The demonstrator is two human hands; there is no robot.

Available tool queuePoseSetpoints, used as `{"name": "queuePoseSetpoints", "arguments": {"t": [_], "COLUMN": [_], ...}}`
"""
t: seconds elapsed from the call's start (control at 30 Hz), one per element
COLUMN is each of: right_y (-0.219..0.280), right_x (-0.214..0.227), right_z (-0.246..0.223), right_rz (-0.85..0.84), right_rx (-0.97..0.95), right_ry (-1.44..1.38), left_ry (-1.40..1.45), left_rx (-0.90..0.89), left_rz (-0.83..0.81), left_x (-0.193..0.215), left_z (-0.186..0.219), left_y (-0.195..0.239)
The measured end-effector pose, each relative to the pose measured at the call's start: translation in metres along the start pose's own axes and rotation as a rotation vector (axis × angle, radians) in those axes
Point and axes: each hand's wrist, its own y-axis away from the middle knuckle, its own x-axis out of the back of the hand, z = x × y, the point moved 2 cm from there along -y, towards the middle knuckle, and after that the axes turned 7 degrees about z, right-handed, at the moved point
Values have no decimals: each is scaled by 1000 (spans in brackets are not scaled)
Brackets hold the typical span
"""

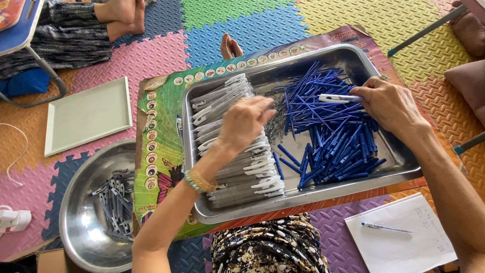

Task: The person assembles pens by inserting blue ink cartridges into clear pen bodies. They pick up a pen body, insert a cartridge, and place the assembled pen into a metal tray. The person repeats this process continuously.

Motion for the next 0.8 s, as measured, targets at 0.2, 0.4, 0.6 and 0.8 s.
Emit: {"name": "queuePoseSetpoints", "arguments": {"t": [0.2,0.4,0.6,0.8], "right_y": [10,7,10,14], "right_x": [3,-6,-14,6], "right_z": [-6,-14,-8,-22], "right_rz": [114,38,52,254], "right_rx": [-50,-47,-38,28], "right_ry": [-136,-149,-185,-391], "left_ry": [-162,-156,-246,-316], "left_rx": [281,803,873,948], "left_rz": [176,-392,-377,-450], "left_x": [115,102,85,112], "left_z": [-84,-170,-169,-155], "left_y": [45,133,128,126]}}
